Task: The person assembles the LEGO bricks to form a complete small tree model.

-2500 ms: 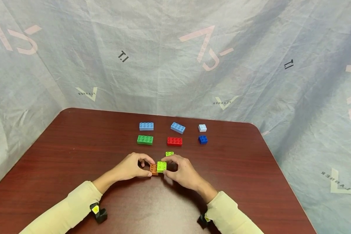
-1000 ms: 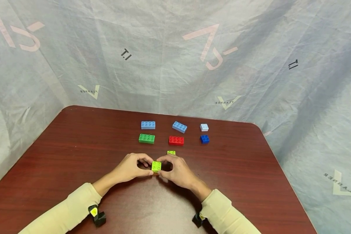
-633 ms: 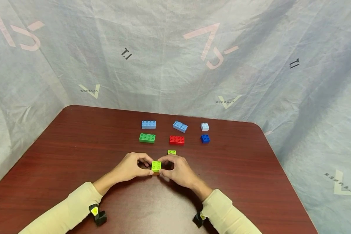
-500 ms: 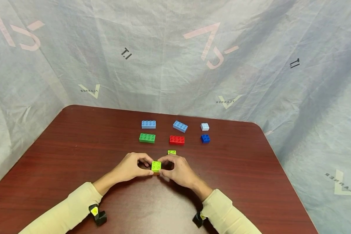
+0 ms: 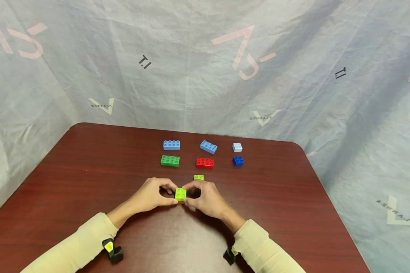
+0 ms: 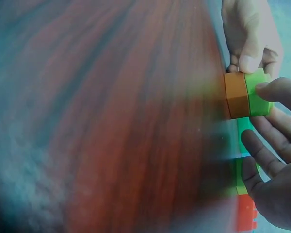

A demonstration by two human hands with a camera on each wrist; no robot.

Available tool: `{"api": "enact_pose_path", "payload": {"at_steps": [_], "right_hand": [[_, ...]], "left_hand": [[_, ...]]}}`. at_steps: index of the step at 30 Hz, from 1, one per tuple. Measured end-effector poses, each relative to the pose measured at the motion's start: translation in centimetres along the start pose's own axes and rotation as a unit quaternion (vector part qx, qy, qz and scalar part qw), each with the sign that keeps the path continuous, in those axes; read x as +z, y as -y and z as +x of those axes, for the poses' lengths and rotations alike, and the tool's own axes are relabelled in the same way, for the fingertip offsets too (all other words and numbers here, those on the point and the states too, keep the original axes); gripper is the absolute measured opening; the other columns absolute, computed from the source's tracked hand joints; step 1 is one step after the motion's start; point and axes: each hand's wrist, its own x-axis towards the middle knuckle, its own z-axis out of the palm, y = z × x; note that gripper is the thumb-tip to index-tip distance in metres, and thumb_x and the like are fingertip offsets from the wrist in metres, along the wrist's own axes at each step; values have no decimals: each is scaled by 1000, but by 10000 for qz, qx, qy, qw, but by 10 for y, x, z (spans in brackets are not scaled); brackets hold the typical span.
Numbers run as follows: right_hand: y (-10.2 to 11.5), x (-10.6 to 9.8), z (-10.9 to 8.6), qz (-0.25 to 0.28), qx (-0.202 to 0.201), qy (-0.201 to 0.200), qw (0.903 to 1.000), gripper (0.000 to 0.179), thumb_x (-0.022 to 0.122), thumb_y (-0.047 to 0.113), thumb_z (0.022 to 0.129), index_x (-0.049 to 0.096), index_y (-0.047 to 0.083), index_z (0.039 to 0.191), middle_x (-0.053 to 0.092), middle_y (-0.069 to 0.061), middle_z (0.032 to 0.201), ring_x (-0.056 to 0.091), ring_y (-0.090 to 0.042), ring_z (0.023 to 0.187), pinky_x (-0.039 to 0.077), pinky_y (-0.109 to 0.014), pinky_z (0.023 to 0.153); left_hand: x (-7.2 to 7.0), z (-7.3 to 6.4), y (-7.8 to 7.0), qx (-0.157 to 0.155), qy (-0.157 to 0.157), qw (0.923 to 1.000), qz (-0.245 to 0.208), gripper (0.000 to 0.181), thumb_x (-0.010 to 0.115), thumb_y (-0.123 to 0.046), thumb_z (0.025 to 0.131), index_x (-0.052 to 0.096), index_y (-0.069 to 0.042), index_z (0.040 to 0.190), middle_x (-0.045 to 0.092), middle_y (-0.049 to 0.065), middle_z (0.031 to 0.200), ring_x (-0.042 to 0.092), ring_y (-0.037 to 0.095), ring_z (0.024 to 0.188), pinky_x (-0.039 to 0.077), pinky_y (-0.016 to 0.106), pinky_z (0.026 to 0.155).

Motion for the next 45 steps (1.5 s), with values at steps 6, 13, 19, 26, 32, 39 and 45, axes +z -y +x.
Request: {"api": "enact_pose_path", "payload": {"at_steps": [6,13,19,26,32,39,45], "right_hand": [[1,-3,-2,-18,-43,187,9998,33,82,12,88,73,18,120,73,-2,104,68,-19,94,58,-32,80],[1,-24,4,38,-227,80,9997,37,81,13,89,71,8,124,73,-10,114,68,-26,98,56,-30,77],[-8,-44,13,84,82,-159,9998,36,80,12,90,70,7,125,72,-12,118,68,-29,102,56,-32,82],[-27,-55,21,154,364,-62,9992,38,79,10,91,69,5,127,73,-14,118,68,-24,101,57,-34,86],[-39,-56,24,-4,549,250,9982,36,79,12,90,70,8,125,73,-9,114,67,-22,101,55,-28,82],[-43,-53,26,-138,576,413,9974,33,78,11,90,71,14,123,72,-7,109,65,-21,99,55,-26,80],[-44,-51,27,-241,607,384,9971,33,79,12,90,72,16,122,71,-6,109,64,-21,100,55,-27,80]], "left_hand": [[0,0,1,6,109,9999,11,25,90,-23,80,76,-19,100,76,-4,95,69,10,86,57,23,78],[-2,2,0,48,152,9999,-53,27,90,-23,80,76,-15,102,76,-1,96,69,11,85,56,22,77],[-3,2,-1,-25,161,9999,-49,28,89,-24,80,76,-15,102,76,0,96,69,12,86,55,22,77],[-2,1,-2,-70,187,9998,-28,28,89,-23,80,76,-15,104,76,-1,97,68,12,87,55,22,77],[-2,2,-2,-90,183,9998,-35,28,89,-24,81,76,-15,104,75,-1,98,68,11,87,55,23,77],[-1,2,-1,-98,169,9998,-10,28,89,-24,81,76,-16,104,75,-1,98,68,10,87,55,22,77],[-2,2,0,-86,160,9998,5,29,89,-25,81,76,-16,105,75,-2,99,68,10,87,55,23,78]]}}
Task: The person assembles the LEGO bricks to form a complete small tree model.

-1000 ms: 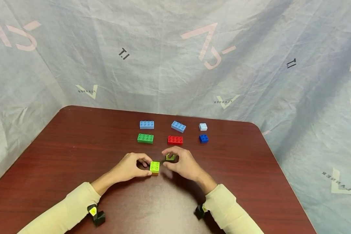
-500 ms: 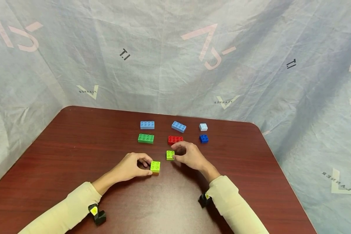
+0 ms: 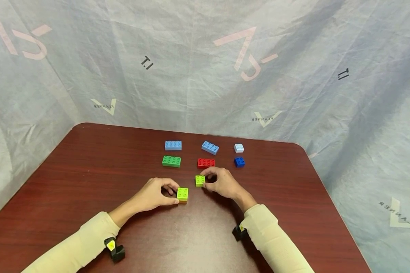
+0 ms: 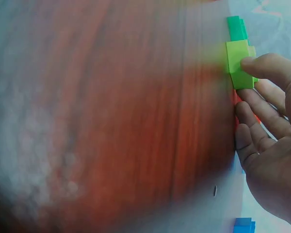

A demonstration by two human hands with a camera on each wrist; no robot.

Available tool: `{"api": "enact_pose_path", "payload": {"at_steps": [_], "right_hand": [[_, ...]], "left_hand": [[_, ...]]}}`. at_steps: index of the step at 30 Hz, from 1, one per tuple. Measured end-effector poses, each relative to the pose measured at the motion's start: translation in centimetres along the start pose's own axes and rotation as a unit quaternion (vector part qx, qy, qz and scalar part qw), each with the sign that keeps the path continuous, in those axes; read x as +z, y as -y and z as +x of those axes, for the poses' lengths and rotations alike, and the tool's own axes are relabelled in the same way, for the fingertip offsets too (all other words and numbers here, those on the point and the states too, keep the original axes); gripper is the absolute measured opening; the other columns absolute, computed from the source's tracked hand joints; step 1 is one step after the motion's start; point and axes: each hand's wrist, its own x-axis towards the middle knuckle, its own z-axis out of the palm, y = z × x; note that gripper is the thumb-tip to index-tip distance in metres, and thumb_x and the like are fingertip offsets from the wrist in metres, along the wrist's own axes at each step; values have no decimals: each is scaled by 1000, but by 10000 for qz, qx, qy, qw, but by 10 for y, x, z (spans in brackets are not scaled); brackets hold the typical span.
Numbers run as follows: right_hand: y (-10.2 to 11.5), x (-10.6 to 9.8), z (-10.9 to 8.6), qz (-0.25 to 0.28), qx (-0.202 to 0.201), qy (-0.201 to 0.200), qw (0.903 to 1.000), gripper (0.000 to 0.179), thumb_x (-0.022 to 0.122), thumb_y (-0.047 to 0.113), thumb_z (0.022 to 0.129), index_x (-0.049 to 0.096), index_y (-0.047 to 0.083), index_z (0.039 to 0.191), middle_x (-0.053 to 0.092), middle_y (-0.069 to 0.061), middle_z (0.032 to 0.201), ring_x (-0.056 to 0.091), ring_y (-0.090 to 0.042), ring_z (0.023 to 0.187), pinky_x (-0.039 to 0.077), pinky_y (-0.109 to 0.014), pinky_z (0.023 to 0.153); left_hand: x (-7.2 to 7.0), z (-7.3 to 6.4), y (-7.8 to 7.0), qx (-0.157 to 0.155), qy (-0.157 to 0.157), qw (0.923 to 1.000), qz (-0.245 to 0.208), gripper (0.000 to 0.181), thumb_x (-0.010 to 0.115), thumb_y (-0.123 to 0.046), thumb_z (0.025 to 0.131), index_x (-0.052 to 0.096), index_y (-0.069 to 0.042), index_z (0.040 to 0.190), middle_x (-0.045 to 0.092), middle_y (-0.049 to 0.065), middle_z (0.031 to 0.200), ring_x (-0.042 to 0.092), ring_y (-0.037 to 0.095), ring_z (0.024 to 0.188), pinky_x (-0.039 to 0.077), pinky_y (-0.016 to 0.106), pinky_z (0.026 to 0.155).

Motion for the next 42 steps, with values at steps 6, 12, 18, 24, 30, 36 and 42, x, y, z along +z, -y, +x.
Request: {"api": "enact_pose_path", "payload": {"at_steps": [6,12,18,24,30,36,42], "right_hand": [[1,0,-1,-12,7,-79,10000,33,79,15,90,72,17,122,72,-5,108,64,-21,99,55,-30,81],[6,0,-4,75,-83,-232,9997,32,79,16,90,72,19,121,73,-1,106,65,-16,95,55,-30,83],[23,-1,-16,256,-292,-359,9986,32,81,17,90,71,21,120,72,0,107,66,-21,97,55,-29,82],[37,4,-28,352,-488,-522,9968,33,82,17,89,72,21,120,70,-1,110,63,-25,99,54,-29,76],[46,13,-33,375,-761,-538,9949,33,83,17,88,72,22,119,71,2,110,64,-24,97,54,-29,72],[48,24,-31,332,-945,-481,9938,32,82,17,89,72,23,119,72,4,112,66,-26,99,55,-33,74],[50,30,-29,263,-938,-455,9942,32,82,15,88,73,24,118,72,5,110,67,-22,99,57,-35,77]], "left_hand": [[1,0,0,-25,-5,10000,24,29,89,-25,81,75,-16,105,75,-3,99,67,10,87,55,23,79],[1,0,-1,-6,-8,10000,28,29,89,-25,81,75,-16,105,75,-3,99,67,10,87,55,23,78],[1,0,-2,-40,-19,10000,8,28,89,-24,81,76,-17,105,75,-3,99,68,10,87,55,23,78],[1,1,-2,-41,-35,10000,-26,28,89,-23,82,76,-17,105,75,-3,98,67,10,86,55,23,78],[1,2,-2,-42,-29,10000,-18,28,88,-25,83,75,-16,106,76,-2,100,68,10,87,55,23,77],[1,2,-3,-16,-30,10000,-37,29,88,-25,83,75,-16,107,76,-2,101,69,12,87,55,23,77],[1,2,-3,0,-23,10000,-52,29,88,-24,82,76,-15,107,76,-1,101,69,11,86,56,23,76]]}}
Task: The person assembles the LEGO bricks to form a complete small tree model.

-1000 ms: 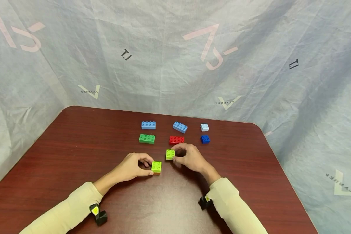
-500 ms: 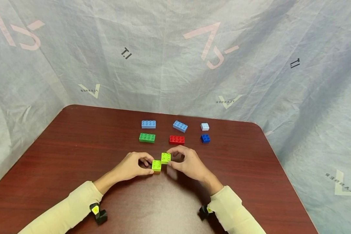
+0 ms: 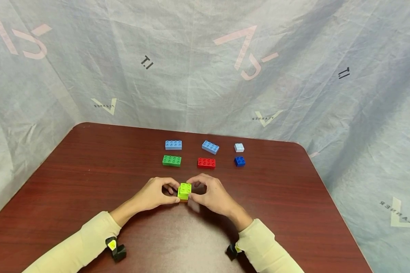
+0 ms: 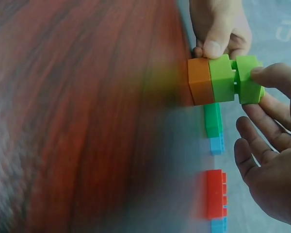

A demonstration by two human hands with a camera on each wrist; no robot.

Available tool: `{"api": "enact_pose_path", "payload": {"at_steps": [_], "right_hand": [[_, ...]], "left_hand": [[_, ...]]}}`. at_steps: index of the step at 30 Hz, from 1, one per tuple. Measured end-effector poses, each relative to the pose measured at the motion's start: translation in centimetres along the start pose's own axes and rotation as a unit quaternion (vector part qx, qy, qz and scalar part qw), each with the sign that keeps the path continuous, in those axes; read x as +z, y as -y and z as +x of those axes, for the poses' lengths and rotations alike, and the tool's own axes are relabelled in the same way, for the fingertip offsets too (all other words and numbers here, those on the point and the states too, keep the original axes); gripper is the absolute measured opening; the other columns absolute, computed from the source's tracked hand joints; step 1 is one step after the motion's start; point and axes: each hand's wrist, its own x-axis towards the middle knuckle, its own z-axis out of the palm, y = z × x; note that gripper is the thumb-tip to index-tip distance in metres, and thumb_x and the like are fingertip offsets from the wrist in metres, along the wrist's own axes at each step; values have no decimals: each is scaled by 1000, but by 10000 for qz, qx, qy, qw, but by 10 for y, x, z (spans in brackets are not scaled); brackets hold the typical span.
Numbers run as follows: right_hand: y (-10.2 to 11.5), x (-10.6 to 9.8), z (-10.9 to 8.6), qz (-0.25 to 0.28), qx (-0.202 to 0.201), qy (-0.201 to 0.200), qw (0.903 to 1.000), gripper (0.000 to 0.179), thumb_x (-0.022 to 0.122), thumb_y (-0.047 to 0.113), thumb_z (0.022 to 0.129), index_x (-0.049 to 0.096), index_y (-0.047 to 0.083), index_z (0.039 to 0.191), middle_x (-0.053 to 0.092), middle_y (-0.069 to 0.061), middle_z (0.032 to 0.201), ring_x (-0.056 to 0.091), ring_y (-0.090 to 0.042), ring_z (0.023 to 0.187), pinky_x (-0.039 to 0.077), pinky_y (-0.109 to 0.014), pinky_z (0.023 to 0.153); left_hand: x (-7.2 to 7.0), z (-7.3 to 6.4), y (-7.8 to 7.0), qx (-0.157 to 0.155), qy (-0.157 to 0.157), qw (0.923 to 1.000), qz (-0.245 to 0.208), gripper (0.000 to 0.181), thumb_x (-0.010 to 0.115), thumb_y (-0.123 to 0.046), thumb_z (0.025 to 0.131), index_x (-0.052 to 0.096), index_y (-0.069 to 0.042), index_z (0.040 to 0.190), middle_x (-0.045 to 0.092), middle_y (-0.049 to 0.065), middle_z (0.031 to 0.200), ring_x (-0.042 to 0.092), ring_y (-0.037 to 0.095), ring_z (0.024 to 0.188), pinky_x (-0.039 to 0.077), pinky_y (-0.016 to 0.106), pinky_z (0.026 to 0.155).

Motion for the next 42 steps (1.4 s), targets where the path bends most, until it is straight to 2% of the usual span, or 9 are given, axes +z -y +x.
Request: {"api": "enact_pose_path", "payload": {"at_steps": [6,13,18,31,42], "right_hand": [[1,4,1,6,30,-22,10000,30,82,15,89,73,23,117,72,5,108,66,-19,98,57,-33,79],[1,4,3,-68,52,15,10000,31,81,14,89,72,24,117,71,6,110,67,-24,101,58,-44,83],[1,4,3,-104,48,12,9999,30,81,14,89,72,24,116,70,6,109,66,-25,100,57,-47,83],[0,8,5,-25,-19,10,10000,30,82,10,87,72,19,114,70,2,106,69,-26,93,59,-44,78],[-3,14,3,107,213,-144,9996,33,82,11,87,72,19,116,72,1,103,67,-17,84,57,-27,69]], "left_hand": [[1,-1,-1,-49,-31,10000,-26,30,88,-24,82,76,-16,107,76,-1,100,68,12,85,56,23,76],[1,0,-1,-9,-91,9999,68,29,89,-27,81,76,-18,106,76,-3,98,66,10,84,54,22,75],[1,1,-1,15,-90,9999,48,28,89,-26,82,76,-18,106,76,-2,97,67,11,84,54,22,75],[0,2,0,84,-51,9999,-34,26,89,-26,81,78,-18,104,77,-2,97,65,10,82,54,22,73],[0,2,2,68,-44,10000,-15,26,90,-28,81,78,-19,103,77,-3,97,66,9,82,54,22,73]]}}
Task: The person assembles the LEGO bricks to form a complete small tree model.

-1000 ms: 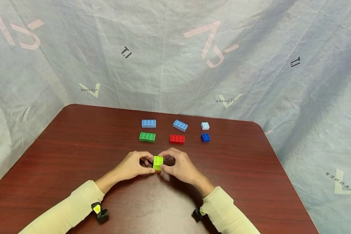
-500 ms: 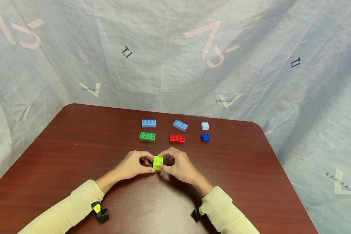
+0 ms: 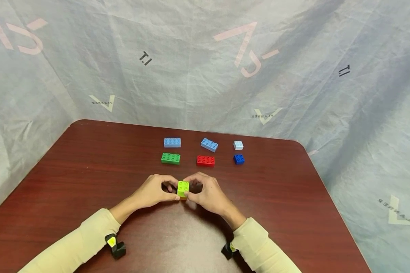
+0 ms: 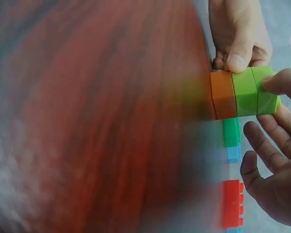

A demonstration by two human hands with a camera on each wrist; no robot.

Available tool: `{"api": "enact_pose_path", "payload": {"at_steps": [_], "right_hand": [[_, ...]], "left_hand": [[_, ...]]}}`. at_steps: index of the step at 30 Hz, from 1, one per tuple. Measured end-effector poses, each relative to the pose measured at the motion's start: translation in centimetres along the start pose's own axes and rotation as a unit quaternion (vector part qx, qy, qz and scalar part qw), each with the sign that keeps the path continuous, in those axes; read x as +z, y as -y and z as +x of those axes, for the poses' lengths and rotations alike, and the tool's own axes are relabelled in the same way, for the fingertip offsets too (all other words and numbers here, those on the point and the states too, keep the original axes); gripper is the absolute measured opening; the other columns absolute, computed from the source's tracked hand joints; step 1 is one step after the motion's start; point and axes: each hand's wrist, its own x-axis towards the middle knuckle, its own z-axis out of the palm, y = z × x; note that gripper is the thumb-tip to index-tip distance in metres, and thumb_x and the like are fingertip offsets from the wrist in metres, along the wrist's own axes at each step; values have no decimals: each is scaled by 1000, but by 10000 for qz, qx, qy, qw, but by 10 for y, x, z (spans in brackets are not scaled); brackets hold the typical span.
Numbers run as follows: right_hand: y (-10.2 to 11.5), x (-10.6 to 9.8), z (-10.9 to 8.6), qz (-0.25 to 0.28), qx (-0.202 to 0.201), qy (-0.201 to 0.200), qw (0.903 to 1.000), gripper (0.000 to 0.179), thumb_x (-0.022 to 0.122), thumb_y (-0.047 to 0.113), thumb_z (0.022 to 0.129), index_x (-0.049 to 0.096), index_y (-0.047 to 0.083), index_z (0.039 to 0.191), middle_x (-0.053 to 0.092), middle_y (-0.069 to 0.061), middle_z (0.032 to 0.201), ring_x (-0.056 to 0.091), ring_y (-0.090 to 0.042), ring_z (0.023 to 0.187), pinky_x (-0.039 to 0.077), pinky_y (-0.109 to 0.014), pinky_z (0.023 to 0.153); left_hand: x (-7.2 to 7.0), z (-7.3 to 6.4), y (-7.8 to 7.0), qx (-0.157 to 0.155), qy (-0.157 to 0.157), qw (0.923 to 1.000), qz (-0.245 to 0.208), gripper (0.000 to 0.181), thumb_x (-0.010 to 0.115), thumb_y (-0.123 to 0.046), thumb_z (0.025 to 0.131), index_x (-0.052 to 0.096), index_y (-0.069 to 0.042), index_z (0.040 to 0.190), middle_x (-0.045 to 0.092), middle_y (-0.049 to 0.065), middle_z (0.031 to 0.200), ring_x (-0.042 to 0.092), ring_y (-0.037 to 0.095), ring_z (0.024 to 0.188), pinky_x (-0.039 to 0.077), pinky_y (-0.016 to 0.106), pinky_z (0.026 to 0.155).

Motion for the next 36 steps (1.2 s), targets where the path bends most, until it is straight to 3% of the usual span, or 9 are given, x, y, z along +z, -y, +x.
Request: {"api": "enact_pose_path", "payload": {"at_steps": [9,16,21,23,30,36], "right_hand": [[-3,2,-1,290,350,25,9990,32,85,13,85,73,18,114,75,-3,100,69,-18,84,57,-29,70],[-3,5,-1,326,296,-4,9990,32,85,13,84,72,16,113,75,-3,98,69,-13,84,57,-25,69],[-5,6,0,407,317,77,9986,32,85,12,85,72,14,114,76,-4,100,71,-14,87,57,-23,73],[-6,6,0,399,366,92,9985,32,85,12,85,72,14,114,76,-3,100,70,-15,89,56,-22,75],[-7,5,-1,347,471,86,9982,33,85,12,84,72,13,114,74,-2,99,68,-11,86,56,-22,74],[-8,6,-2,410,347,94,9985,32,85,13,85,72,11,114,75,-5,99,69,-13,87,56,-22,73]], "left_hand": [[-8,4,0,67,406,9991,140,30,89,-25,82,76,-16,107,75,-1,98,64,8,83,54,22,74],[-15,5,-2,128,632,9978,132,32,89,-25,82,76,-14,109,76,1,100,66,10,84,55,21,74],[-32,10,-6,208,929,9951,279,34,87,-24,83,76,-13,113,77,2,107,69,13,90,56,23,78],[-42,14,-6,283,856,9953,341,34,85,-22,85,75,-12,115,77,4,110,70,15,93,57,27,82],[-66,37,-3,199,17,9996,219,33,80,-16,91,72,-9,122,74,11,120,68,28,110,55,48,95],[-70,56,1,18,-143,9995,268,35,80,-18,90,72,-9,123,72,13,123,64,32,118,53,52,99]]}}
